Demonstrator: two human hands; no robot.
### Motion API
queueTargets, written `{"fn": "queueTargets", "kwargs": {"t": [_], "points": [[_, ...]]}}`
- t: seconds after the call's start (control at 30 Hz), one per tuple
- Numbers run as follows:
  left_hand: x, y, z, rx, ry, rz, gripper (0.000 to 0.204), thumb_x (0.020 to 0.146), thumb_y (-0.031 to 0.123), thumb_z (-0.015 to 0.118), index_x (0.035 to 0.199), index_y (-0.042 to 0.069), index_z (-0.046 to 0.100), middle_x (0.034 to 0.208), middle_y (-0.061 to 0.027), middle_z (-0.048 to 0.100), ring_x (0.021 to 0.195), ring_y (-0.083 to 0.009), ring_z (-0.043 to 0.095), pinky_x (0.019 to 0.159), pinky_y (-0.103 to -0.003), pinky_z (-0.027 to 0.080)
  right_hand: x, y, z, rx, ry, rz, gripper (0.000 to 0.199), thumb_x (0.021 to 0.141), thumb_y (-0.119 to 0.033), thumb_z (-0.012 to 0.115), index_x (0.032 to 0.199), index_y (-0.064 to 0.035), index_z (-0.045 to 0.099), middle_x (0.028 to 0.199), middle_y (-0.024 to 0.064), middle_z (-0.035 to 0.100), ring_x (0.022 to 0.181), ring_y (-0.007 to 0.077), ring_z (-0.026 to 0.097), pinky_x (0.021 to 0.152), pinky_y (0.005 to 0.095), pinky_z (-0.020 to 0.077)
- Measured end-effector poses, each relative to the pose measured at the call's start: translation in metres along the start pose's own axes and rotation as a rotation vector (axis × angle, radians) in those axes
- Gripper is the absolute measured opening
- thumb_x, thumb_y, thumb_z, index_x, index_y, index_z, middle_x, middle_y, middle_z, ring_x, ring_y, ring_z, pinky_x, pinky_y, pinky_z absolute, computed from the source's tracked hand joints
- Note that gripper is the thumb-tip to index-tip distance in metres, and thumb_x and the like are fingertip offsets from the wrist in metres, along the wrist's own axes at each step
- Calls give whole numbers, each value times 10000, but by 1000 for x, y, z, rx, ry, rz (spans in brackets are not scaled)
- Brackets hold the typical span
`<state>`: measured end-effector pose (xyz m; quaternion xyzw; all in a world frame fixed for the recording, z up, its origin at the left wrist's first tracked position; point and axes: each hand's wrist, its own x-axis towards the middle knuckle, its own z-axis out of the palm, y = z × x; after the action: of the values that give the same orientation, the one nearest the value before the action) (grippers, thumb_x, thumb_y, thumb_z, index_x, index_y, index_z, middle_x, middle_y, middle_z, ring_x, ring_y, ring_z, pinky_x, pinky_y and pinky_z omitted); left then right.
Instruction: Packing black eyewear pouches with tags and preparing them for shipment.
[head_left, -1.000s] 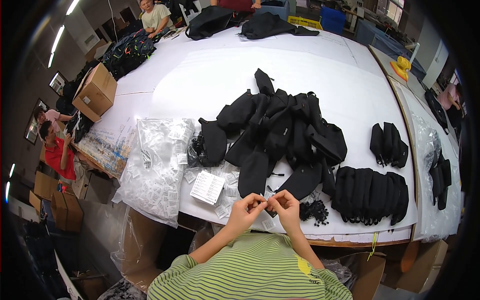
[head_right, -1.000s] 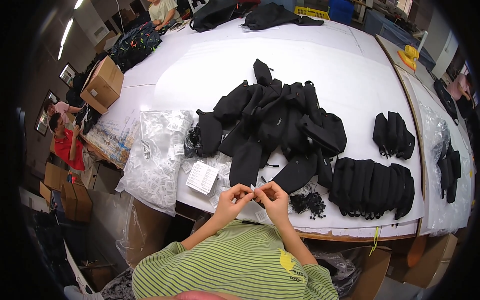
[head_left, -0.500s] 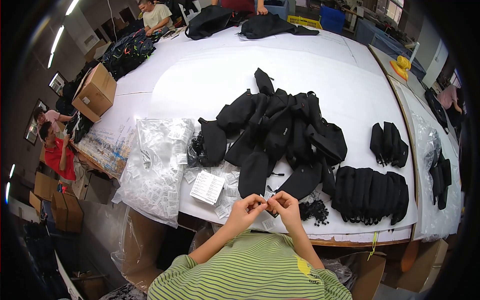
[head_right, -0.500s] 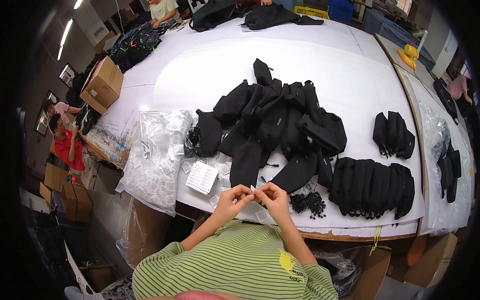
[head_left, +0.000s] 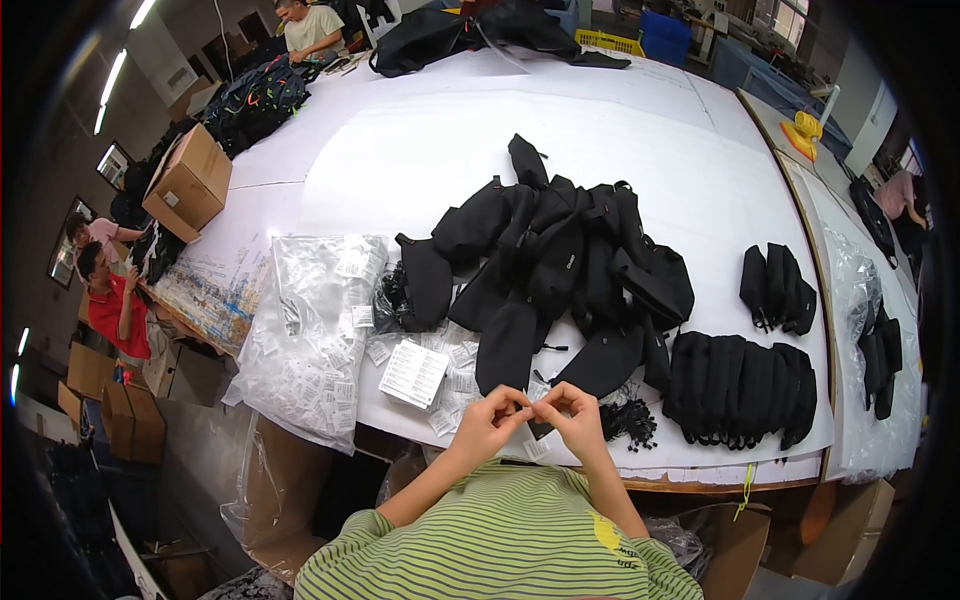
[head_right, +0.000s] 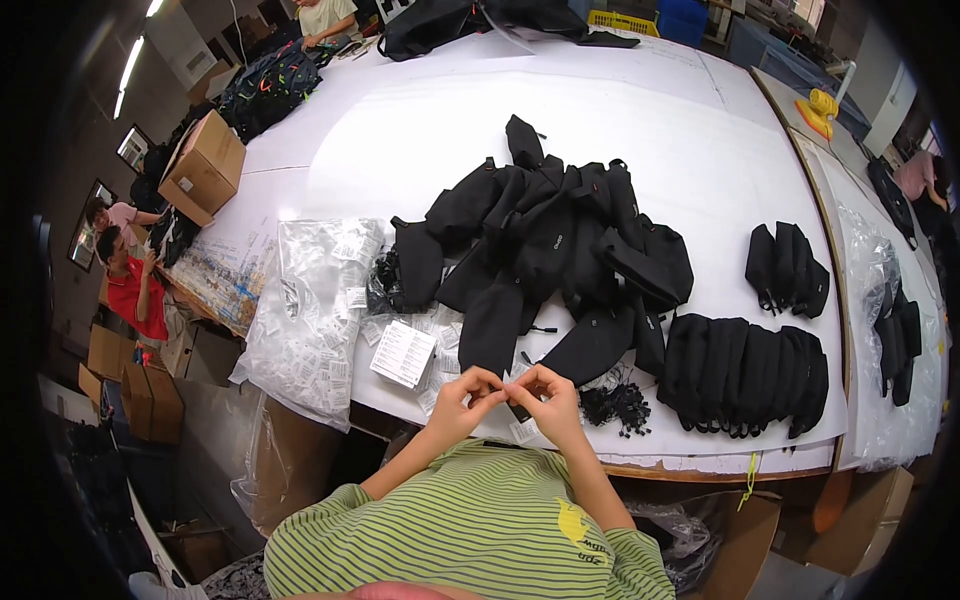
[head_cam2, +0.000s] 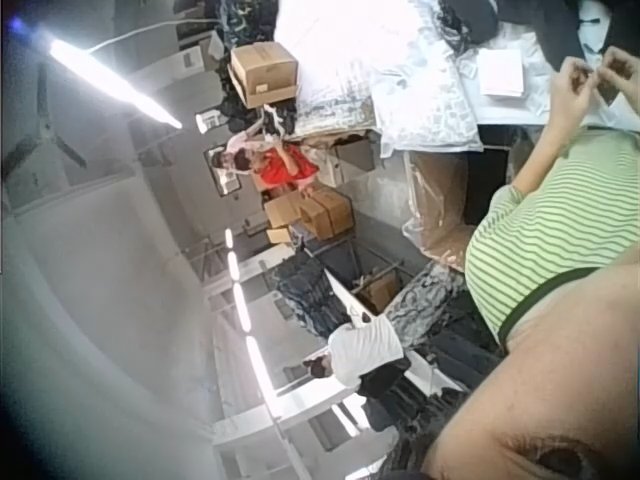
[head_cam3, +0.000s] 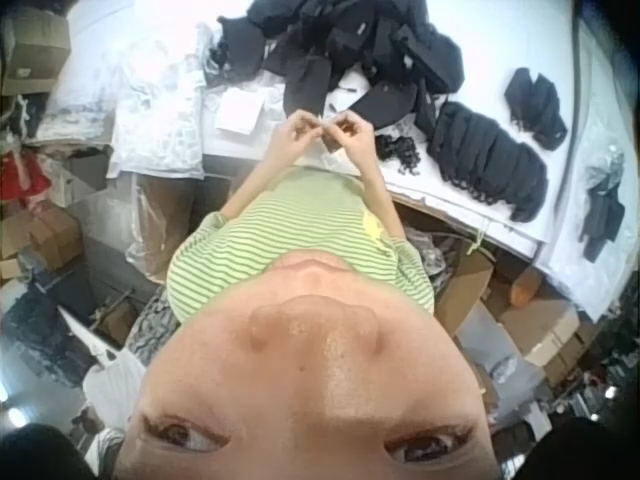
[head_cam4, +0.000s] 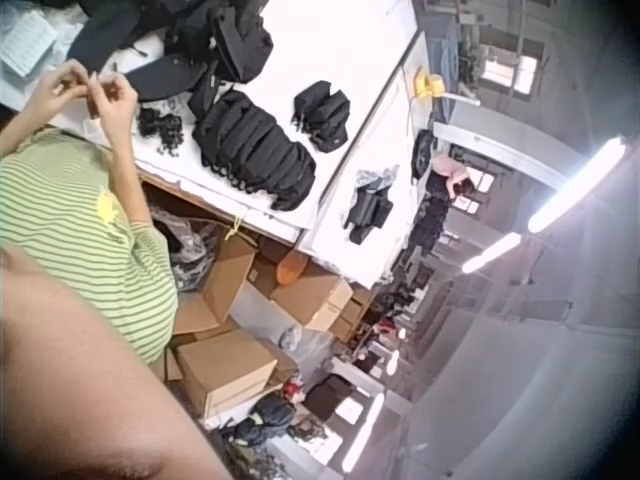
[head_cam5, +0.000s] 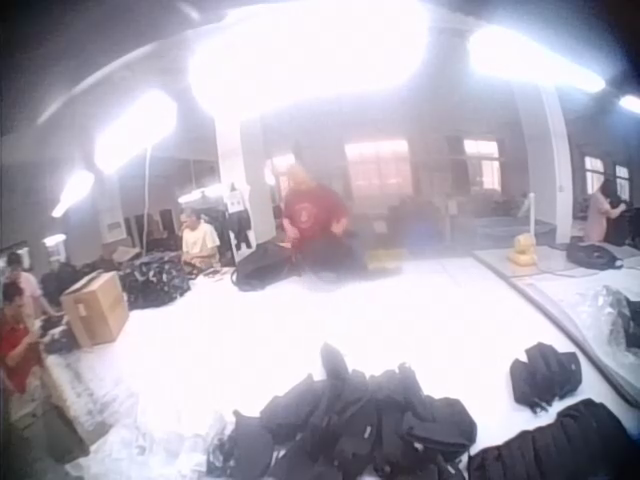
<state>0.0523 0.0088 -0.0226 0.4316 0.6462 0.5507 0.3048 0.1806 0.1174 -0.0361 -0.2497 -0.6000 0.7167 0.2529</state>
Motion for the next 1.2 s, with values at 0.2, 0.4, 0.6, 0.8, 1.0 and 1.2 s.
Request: {"fn": "queueTargets", "kwargs": {"t": [0.2, 0.4, 0.6, 0.8, 1.0, 1.2], "points": [[8, -7, -1, -154, -78, 60, 128, 816, 75, 674, 872, 8, 581, 598, 8, 529, 505, -31, 393, 468, -202, 311, -3, -1, -2, 356, -91, 137, 114, 840, -95, 669, 792, -34, 586, 713, 27, 626, 633, 80, 589, 587, 199, 463], [13, 12, 0, 39, -136, 75, 91, 826, 90, 669, 862, 16, 632, 651, -9, 572, 519, -33, 437, 487, -203, 356, 5, 10, -26, 174, -66, 50, 163, 909, -125, 574, 777, -30, 569, 740, 18, 611, 654, 63, 548, 608, 195, 425], [15, 48, 17, -110, -538, 97, 114, 832, 105, 664, 875, 6, 626, 664, -21, 593, 559, -51, 488, 528, -206, 397, 28, 70, -47, -24, 107, 161, 445, 892, -236, 618, 1247, -22, 458, 933, 37, 579, 868, 110, 557, 785, 245, 447], [10, 42, 33, -124, -763, 54, 148, 840, 151, 669, 868, 9, 638, 724, -32, 612, 596, -87, 526, 541, -221, 396, 21, 32, -17, 298, -92, 393, 503, 857, -120, 645, 1301, -36, 424, 926, 29, 590, 782, 78, 561, 683, 221, 463], [26, 46, 4, 261, -210, 473, 182, 830, 100, 604, 1010, 80, 625, 1129, -66, 544, 1008, -243, 490, 862, -347, 391, 8, -3, -32, 120, -195, 44, 425, 811, -28, 643, 1218, 3, 528, 1064, 34, 604, 947, 91, 558, 842, 236, 451], [16, 23, -24, 532, -271, 347, 307, 805, 170, 654, 1091, 82, 586, 1110, -56, 575, 1077, -256, 494, 945, -372, 342, -6, -41, -33, -45, -348, 284, 324, 879, -92, 593, 1181, 25, 579, 1043, 47, 638, 908, 71, 562, 814, 218, 451]]}}
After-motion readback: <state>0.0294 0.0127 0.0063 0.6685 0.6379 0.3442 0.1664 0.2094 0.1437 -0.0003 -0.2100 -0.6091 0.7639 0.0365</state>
